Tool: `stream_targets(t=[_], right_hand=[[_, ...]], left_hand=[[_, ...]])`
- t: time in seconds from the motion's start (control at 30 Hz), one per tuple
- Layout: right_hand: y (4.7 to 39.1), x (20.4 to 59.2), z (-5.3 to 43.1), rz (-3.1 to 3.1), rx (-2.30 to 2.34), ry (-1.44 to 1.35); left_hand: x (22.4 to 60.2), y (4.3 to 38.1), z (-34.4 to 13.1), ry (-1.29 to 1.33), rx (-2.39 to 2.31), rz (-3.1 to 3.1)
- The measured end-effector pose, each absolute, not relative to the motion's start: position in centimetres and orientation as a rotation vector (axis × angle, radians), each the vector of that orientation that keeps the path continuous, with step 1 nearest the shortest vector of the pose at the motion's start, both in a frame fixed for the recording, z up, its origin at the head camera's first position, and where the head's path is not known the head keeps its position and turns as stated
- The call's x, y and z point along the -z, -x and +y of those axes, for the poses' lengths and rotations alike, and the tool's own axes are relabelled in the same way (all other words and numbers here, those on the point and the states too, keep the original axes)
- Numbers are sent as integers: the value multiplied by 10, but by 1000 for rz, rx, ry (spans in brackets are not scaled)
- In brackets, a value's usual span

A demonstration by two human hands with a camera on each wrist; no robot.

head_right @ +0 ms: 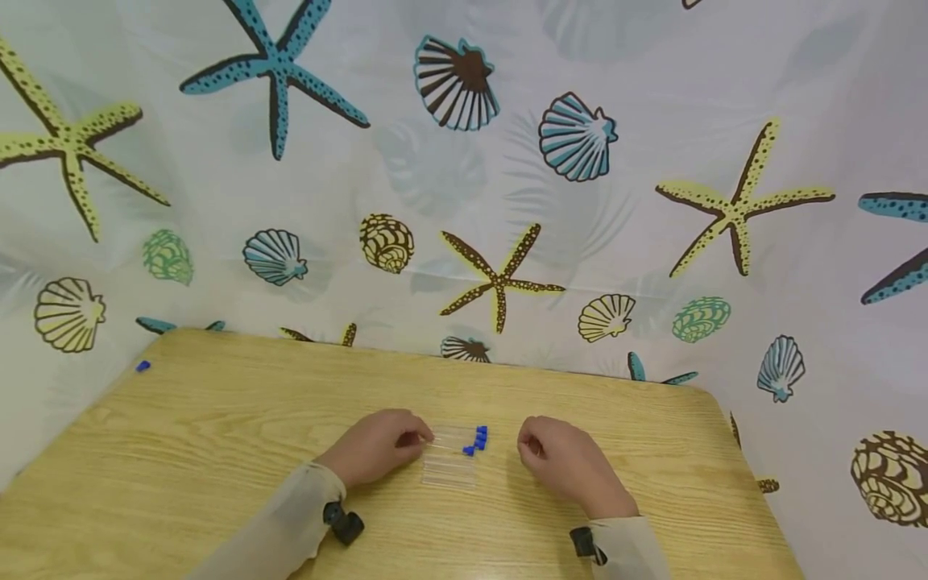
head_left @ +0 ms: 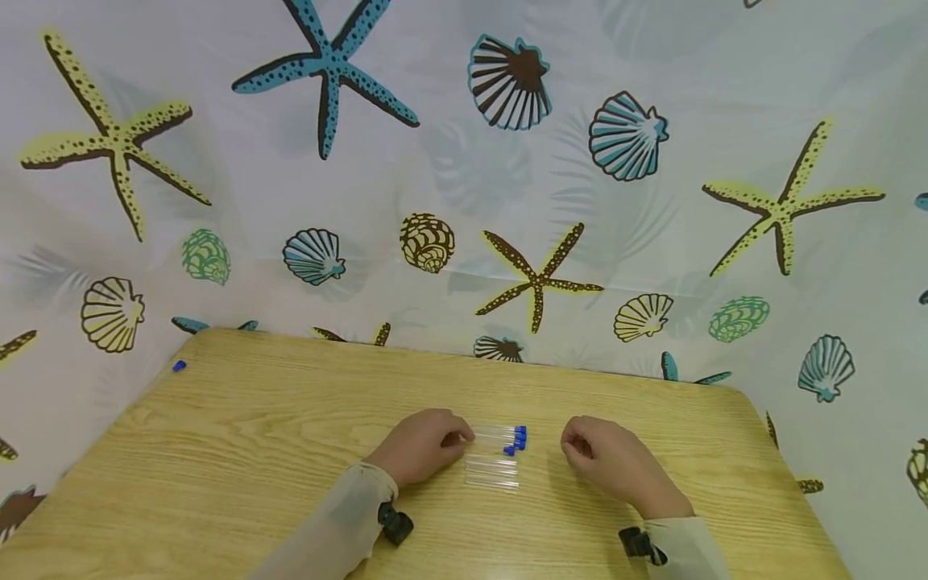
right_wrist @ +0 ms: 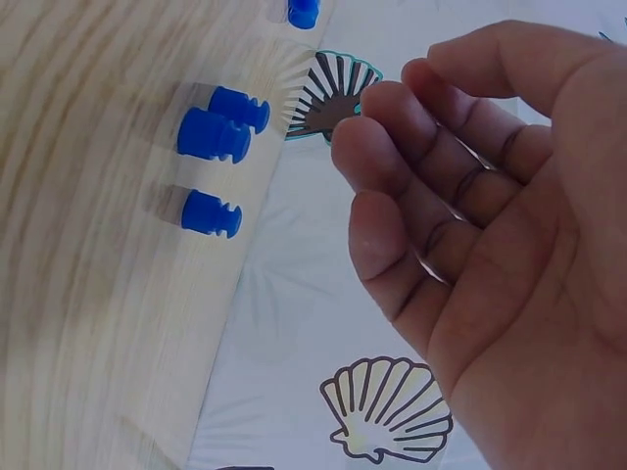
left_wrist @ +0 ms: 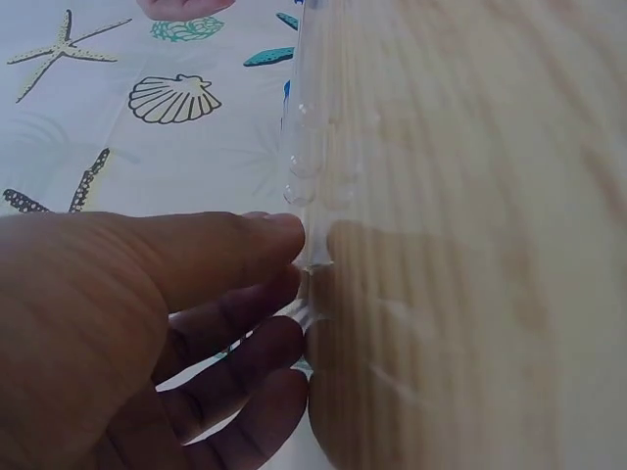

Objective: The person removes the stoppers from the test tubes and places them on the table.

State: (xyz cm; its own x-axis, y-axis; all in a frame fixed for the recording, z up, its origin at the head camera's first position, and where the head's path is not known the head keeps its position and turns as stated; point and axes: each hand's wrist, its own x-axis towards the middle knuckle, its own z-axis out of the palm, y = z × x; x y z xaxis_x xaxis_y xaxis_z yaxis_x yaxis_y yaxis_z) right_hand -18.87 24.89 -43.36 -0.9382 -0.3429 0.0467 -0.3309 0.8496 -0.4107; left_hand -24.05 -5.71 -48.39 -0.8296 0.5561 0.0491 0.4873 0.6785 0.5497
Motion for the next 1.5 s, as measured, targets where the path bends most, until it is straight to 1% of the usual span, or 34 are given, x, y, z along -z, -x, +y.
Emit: stream_targets(t=[0.37, 0.7, 1.03, 1.33, 1.5], right_hand=[[191, 436, 247, 3011, 639, 545], [190, 437, 248, 3002, 621, 537], [190, 436, 247, 3037, 631, 570], [184, 427, 238, 3142, 704, 516], [178, 420, 229, 3176, 780, 552]], left_hand=[[484, 240, -64, -703, -886, 2858], [485, 240, -63, -722, -891, 2842], [477, 244, -68, -759, -889, 2916], [443, 233, -71, -764, -976, 2928], [427, 225, -69, -812, -971, 2957]])
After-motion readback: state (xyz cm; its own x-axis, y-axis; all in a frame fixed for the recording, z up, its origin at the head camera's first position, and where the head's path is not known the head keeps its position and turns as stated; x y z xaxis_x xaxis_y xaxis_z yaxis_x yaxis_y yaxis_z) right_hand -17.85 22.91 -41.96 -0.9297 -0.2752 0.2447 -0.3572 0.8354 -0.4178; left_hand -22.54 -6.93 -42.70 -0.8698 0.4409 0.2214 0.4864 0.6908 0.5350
